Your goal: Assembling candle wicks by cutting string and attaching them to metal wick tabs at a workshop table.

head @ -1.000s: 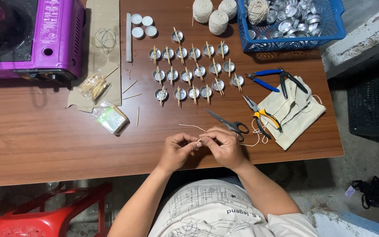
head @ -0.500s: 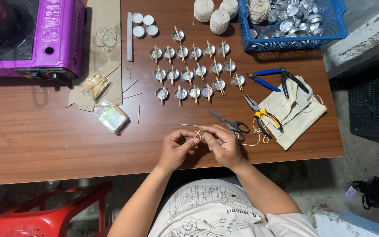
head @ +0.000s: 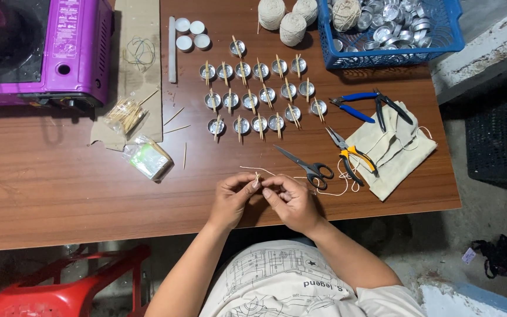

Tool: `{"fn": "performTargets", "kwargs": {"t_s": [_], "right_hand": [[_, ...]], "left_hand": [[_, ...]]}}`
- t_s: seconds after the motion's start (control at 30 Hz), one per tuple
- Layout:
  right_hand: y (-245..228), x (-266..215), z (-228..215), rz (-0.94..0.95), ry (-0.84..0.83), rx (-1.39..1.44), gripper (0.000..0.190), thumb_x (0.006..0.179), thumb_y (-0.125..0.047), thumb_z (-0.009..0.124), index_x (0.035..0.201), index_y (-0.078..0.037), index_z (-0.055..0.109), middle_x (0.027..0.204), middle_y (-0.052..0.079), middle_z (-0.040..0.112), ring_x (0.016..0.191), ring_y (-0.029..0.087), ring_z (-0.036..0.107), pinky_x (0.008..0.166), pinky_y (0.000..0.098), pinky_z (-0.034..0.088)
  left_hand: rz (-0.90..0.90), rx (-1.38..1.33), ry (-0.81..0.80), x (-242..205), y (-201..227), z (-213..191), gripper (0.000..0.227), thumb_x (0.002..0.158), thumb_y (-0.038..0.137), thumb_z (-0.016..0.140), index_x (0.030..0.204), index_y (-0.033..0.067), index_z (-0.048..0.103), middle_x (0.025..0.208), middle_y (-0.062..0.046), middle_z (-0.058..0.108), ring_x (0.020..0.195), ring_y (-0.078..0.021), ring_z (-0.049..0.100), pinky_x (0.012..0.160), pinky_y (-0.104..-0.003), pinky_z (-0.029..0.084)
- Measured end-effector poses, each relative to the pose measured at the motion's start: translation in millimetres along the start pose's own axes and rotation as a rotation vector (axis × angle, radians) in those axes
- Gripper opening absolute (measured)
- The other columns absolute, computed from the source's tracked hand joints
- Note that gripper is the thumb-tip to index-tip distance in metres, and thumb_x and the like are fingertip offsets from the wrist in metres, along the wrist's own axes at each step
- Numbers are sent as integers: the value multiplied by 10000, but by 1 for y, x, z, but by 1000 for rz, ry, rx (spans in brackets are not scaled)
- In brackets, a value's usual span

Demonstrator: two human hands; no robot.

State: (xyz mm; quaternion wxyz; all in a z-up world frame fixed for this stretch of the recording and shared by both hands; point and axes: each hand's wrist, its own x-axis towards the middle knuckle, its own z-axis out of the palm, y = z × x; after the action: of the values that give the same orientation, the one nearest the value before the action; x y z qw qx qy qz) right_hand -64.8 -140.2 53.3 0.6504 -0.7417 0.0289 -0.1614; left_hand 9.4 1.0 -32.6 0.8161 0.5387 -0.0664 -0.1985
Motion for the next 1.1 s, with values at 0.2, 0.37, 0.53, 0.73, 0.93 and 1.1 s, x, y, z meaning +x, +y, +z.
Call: {"fn": "performTargets", "kwargs": {"t_s": [0.2,0.37,0.53,0.73,0.93,1.1], "right_hand": [[-17,9,8,-128,-76,-220,142,851,-10,734,991,0,760,867,156,750,699,324,749,511,382,591],[-5,10,10,-137,-73,-187,33,873,-12,714,887,-9,743,804,146,743,685,312,740,525,376,575],[-3,13,6,-133,-55,-220,48,840,12,706,819,-28,725,739,118,716,649,287,726,512,360,560],[-6,11,-5,-169,-58,-327,56,814,17,705,780,-28,705,703,141,718,625,343,722,498,373,547],[-17,17,-19,-199,-17,-366,140,849,7,727,977,-17,778,860,117,771,550,195,668,463,279,521],[-9,17,-15,-237,-74,-353,132,870,-14,741,977,-68,797,894,99,776,663,266,738,541,337,578]], "left_hand": [[131,-117,-145,-3,11,5,128,886,-23,784,981,61,803,1094,-129,640,1140,-263,628,985,-378,518],[114,-186,-166,-2,15,6,136,891,-26,779,995,56,809,1073,-130,636,1150,-274,636,987,-371,519],[188,-29,-159,-3,18,5,95,878,0,809,971,15,798,997,-149,649,1057,-282,670,932,-398,544],[313,349,-23,-16,36,11,116,869,74,846,983,48,836,899,-110,699,899,-219,725,819,-342,575],[534,907,-39,-16,47,2,107,835,190,859,937,209,833,858,28,814,851,-228,757,811,-361,540],[521,1079,-47,-20,39,1,135,835,182,823,938,270,820,806,91,807,856,-153,735,873,-341,486]]}}
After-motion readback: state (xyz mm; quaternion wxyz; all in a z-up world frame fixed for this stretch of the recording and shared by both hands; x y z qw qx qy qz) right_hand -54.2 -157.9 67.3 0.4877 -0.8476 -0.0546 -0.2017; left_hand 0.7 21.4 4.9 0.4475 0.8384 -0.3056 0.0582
